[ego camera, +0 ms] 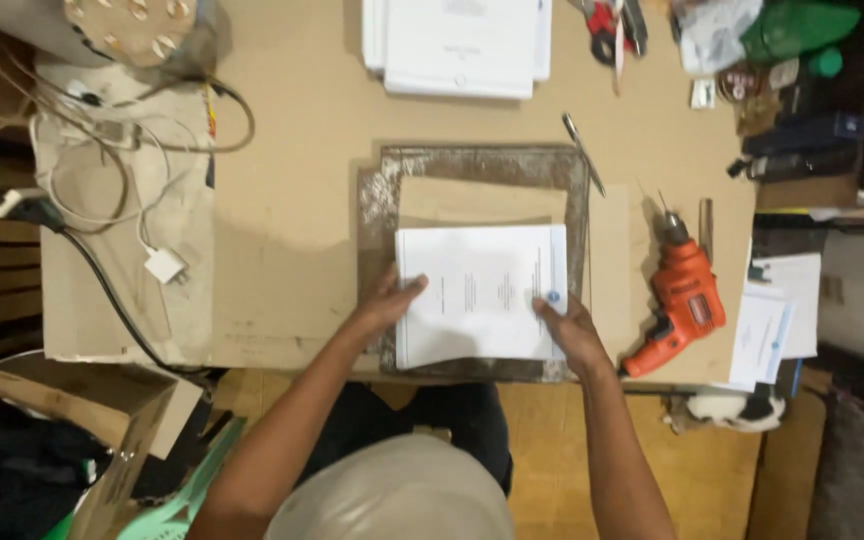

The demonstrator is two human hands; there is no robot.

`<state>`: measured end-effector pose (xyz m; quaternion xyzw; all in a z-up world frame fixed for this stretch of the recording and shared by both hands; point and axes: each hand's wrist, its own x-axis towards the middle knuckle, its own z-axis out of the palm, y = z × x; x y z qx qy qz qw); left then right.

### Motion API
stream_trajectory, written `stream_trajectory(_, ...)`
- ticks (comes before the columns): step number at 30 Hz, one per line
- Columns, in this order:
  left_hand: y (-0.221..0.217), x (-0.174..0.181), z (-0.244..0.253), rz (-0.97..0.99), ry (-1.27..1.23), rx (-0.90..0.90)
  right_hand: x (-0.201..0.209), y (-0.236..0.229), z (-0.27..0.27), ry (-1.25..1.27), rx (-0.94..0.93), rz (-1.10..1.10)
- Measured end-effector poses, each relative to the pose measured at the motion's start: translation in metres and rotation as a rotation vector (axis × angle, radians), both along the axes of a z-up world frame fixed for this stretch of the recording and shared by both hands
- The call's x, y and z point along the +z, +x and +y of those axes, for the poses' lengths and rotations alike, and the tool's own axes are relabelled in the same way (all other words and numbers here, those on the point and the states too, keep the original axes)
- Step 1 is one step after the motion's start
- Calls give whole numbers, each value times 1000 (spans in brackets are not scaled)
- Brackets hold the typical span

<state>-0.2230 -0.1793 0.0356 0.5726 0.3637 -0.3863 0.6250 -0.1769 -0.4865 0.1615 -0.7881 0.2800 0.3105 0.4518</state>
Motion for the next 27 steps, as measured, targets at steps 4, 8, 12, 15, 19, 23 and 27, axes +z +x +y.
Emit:
stream_trajectory(4, 4, 70, -10, -152, 53, -36, 16, -3, 0, -41, 104, -11)
stream_trajectory(8, 37, 177, -25, -476, 135, 96, 19, 8, -16, 99, 6, -492)
stream_trajectory(12, 58, 172, -11, -1196, 82, 220, 38, 12, -8, 180, 36, -836)
stream_trajectory(15, 66, 171, -4, -1405, 63, 188, 53, 22, 4, 218, -7, -959)
stream_trajectory(19, 64, 133, -5, -1389, 175, 142, -10, 21, -1, 355, -117, -961)
stream_trajectory(23, 68, 113, -20, -1326, 358, 49, 17, 21, 19, 120, -246, -733)
stream_trajectory(27, 55, 167, -14, -1130, 300, 77, 37, 55, 3, 203, -239, -795)
